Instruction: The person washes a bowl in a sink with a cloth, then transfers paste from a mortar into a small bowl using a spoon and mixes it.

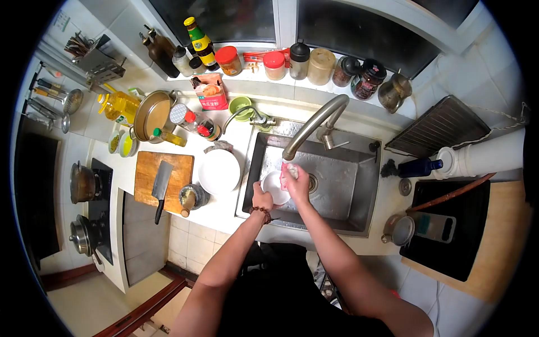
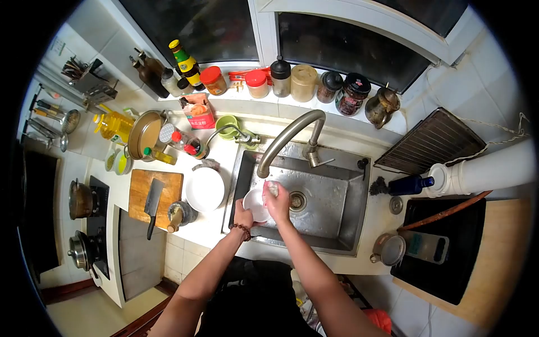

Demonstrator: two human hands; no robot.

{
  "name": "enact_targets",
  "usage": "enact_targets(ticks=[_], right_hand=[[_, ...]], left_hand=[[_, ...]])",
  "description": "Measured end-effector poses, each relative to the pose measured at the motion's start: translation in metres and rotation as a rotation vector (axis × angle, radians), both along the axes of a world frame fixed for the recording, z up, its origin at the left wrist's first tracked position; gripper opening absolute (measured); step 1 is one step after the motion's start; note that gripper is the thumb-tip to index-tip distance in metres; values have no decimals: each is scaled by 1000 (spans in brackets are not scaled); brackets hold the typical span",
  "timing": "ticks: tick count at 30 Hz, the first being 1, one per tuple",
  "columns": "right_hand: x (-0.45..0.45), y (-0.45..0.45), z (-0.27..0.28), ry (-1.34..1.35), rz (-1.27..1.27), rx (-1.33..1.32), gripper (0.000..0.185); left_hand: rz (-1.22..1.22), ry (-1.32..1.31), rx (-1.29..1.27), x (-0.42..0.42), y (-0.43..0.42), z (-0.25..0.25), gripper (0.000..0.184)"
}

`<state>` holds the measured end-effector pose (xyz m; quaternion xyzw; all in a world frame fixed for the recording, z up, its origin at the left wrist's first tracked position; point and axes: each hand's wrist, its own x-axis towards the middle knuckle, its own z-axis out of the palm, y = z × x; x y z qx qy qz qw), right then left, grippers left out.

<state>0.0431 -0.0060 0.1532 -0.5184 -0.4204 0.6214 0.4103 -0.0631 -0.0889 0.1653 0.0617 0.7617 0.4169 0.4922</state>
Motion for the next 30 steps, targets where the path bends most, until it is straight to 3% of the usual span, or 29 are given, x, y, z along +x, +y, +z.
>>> enact_targets(ticks=[2,10,12,15,17,18,19,21,22,26,29,30], right_hand=[[0,-7,26,-428,164,337,32],[4,-21,45,-649,220,699,34],[2,-23,41,-745,265,818,36],[1,-29,8,-513,189,661,35],[10,-29,-15,-255,304,98,37],[9,-28,-42,-70,147,111,30],[11,-23,-26,-72,147,109,30],[21,-6,2,224,-83,-388,28],[28,1,-5,343,-87,-390,20],[43,23,-9,226,-20,-440,16],[44,34,16,169,-17,-482,31],[42,37,17,127,-10,-469,40]], left_hand=[[-37,9,21,-5,-3,-14,56],[-101,130,16,-11,-8,11,56],[-157,337,54,-18,-13,-5,56],[-111,338,60,-29,-17,-27,55],[-50,256,52,-32,-12,3,55],[-23,203,37,-33,-8,31,55],[4,148,21,-33,-6,44,55],[22,112,49,-43,-11,16,56],[-10,145,65,-48,-12,4,56],[-83,221,114,-44,-9,-13,57],[-122,268,134,-31,-4,-6,57],[-205,400,188,-28,-1,-6,57]])
